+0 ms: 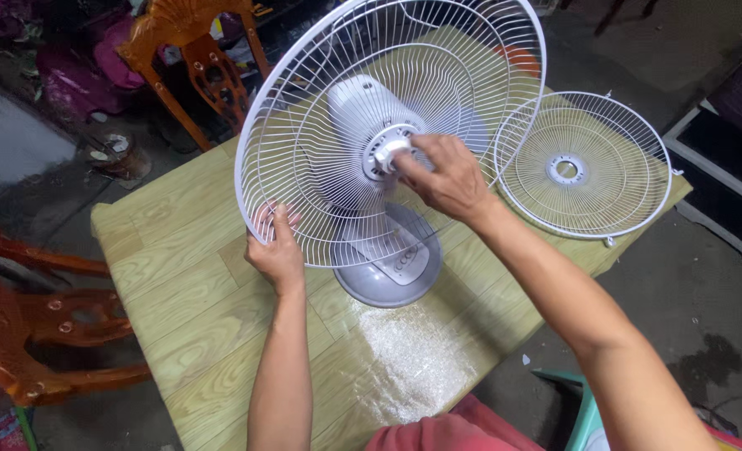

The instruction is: The person assembles a white table fan by attaching the front grille, inserting the fan blades, and securing the components with a central nut. The person repeatedly removes and reattaches the grille and blades, adjusting the central nut throughout the process.

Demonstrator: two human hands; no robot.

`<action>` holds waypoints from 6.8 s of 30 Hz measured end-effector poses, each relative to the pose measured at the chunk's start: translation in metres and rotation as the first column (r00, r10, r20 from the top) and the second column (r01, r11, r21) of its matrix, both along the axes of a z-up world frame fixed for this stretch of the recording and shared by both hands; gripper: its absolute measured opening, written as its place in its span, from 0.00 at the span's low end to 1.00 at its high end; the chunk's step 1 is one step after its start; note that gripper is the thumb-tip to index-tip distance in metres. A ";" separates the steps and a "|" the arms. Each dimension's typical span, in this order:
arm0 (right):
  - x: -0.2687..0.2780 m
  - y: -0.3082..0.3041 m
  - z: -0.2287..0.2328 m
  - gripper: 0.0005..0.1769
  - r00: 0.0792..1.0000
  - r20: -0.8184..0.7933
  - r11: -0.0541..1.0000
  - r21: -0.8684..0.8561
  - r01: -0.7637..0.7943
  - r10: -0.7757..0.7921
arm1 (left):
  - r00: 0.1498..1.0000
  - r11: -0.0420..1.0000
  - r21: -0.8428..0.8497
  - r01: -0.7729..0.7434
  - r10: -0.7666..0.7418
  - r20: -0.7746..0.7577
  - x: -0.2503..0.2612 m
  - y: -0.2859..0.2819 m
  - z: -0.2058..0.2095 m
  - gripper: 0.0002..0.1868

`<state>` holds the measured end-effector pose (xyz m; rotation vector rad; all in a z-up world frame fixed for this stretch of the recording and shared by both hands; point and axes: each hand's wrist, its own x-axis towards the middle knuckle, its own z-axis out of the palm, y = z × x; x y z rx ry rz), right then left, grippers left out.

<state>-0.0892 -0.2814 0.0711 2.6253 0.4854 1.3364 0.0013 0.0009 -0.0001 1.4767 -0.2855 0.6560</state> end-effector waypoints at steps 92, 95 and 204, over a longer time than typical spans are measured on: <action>0.050 -0.038 0.027 0.26 0.978 -0.081 0.836 -0.507 -0.208 0.194 | 0.814 0.723 0.572 -0.388 -0.022 0.580 0.010 0.016 0.115 0.42; 0.050 -0.034 0.021 0.21 0.982 -0.072 0.876 -0.444 -0.191 0.177 | 0.815 0.728 0.566 -0.386 -0.019 0.579 0.010 0.017 0.113 0.42; -0.026 0.006 -0.026 0.37 0.998 -0.056 0.832 0.554 0.030 0.001 | 0.962 0.847 0.507 -0.158 0.017 0.271 -0.012 0.035 0.081 0.10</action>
